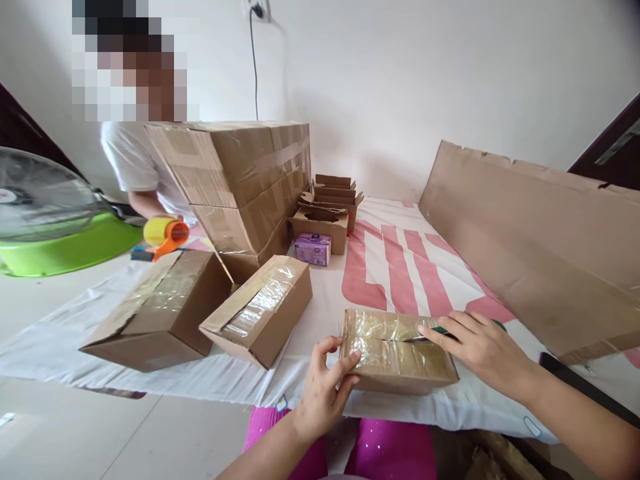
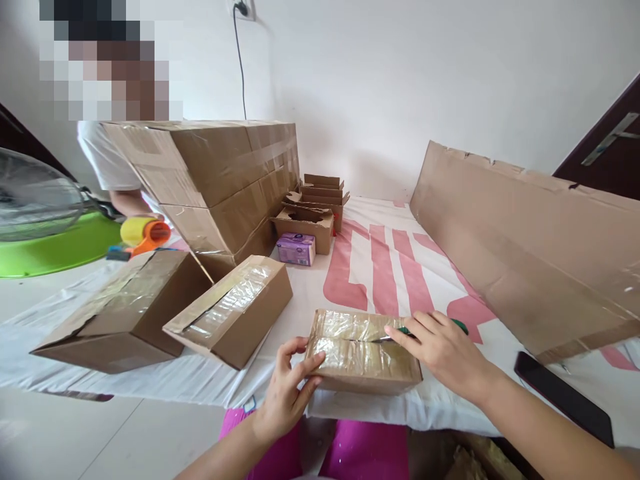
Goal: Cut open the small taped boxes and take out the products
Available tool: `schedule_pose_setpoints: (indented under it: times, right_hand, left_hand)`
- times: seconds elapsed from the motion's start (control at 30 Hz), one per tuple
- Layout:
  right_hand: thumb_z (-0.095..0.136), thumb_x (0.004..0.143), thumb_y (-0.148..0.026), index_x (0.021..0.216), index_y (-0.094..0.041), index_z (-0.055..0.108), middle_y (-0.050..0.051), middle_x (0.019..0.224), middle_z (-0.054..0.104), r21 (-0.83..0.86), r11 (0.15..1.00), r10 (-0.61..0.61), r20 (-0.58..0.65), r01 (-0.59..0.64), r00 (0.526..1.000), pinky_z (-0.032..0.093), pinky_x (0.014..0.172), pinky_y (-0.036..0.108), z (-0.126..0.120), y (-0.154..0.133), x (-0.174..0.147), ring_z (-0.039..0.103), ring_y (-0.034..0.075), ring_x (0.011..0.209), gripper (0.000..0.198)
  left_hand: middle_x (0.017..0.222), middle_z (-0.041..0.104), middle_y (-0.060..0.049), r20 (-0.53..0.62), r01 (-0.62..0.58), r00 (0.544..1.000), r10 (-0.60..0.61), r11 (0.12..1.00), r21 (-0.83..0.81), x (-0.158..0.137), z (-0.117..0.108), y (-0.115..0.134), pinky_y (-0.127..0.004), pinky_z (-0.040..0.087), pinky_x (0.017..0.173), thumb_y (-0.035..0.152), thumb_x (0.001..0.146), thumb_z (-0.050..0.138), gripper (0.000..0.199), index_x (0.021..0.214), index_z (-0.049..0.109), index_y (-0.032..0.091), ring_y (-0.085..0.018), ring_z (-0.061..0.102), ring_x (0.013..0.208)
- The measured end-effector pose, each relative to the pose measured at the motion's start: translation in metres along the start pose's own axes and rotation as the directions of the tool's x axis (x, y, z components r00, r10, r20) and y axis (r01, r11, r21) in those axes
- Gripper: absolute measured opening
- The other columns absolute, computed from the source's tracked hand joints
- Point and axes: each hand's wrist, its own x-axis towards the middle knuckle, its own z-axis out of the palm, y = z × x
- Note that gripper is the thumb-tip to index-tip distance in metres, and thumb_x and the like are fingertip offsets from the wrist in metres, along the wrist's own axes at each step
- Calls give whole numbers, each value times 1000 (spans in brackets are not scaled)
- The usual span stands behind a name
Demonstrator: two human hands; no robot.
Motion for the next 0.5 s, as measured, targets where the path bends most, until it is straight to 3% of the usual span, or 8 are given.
schedule_pose_setpoints:
  times: [0.13, 0.23, 0.3, 0.37, 0.43, 0.5]
  right_hand:
    - [39, 85, 2, 130, -24, 58, 6, 99, 66, -22, 996, 88, 35, -87, 995, 42, 80, 36, -3, 13, -38, 56, 22, 95, 55]
    - [38, 88, -3, 133, -31, 56, 5, 102, 67, 21, 968, 249, 36, -250, 968, 43, 81, 36, 2, 22, -70, 58, 21, 94, 55]
    - [43, 92, -15, 133, -31, 56, 5, 103, 67, 34, 900, 435, 13, -435, 900, 45, 82, 37, 15, 23, -92, 59, 22, 93, 46]
    - [47, 93, -28, 134, -29, 55, 5, 99, 68, 59, 795, 602, 36, -603, 797, 49, 76, 38, 38, 20, -110, 61, 24, 90, 42]
    - [47, 91, -36, 133, -25, 56, 6, 96, 69, 122, 699, 694, 124, -705, 709, 52, 72, 38, 67, 10, -123, 63, 26, 89, 44]
    - [47, 89, -37, 129, -23, 60, 7, 95, 70, 184, 629, 721, 227, -756, 655, 54, 73, 39, 96, -4, -130, 65, 27, 89, 44]
  left_hand:
    - [124, 41, -11, 13, 22, 1000, -23, 999, 24, 1, -2, 3, -39, 54, 88, 14, 91, 53, 36, 124, 54, 26, -21, 52, 105]
    - [128, 43, -13, 12, 44, 999, -44, 999, 15, 3, -4, 5, -40, 53, 90, 10, 91, 51, 42, 131, 49, 25, -22, 52, 111]
    - [128, 47, -14, -6, 43, 999, -43, 999, -17, 5, -6, 8, -42, 51, 93, 8, 91, 49, 45, 133, 45, 23, -24, 50, 117]
    - [124, 53, -13, -33, 41, 999, -44, 997, -70, 5, -6, 10, -46, 48, 97, 8, 91, 49, 42, 131, 45, 22, -26, 49, 121]
    - [120, 56, -12, -75, 83, 993, -95, 986, -146, 5, -6, 13, -45, 48, 97, 11, 91, 51, 38, 127, 47, 23, -25, 51, 119]
    - [113, 59, -10, -118, 169, 972, -202, 955, -243, 5, -5, 14, -41, 49, 93, 14, 92, 51, 42, 131, 42, 23, -22, 57, 110]
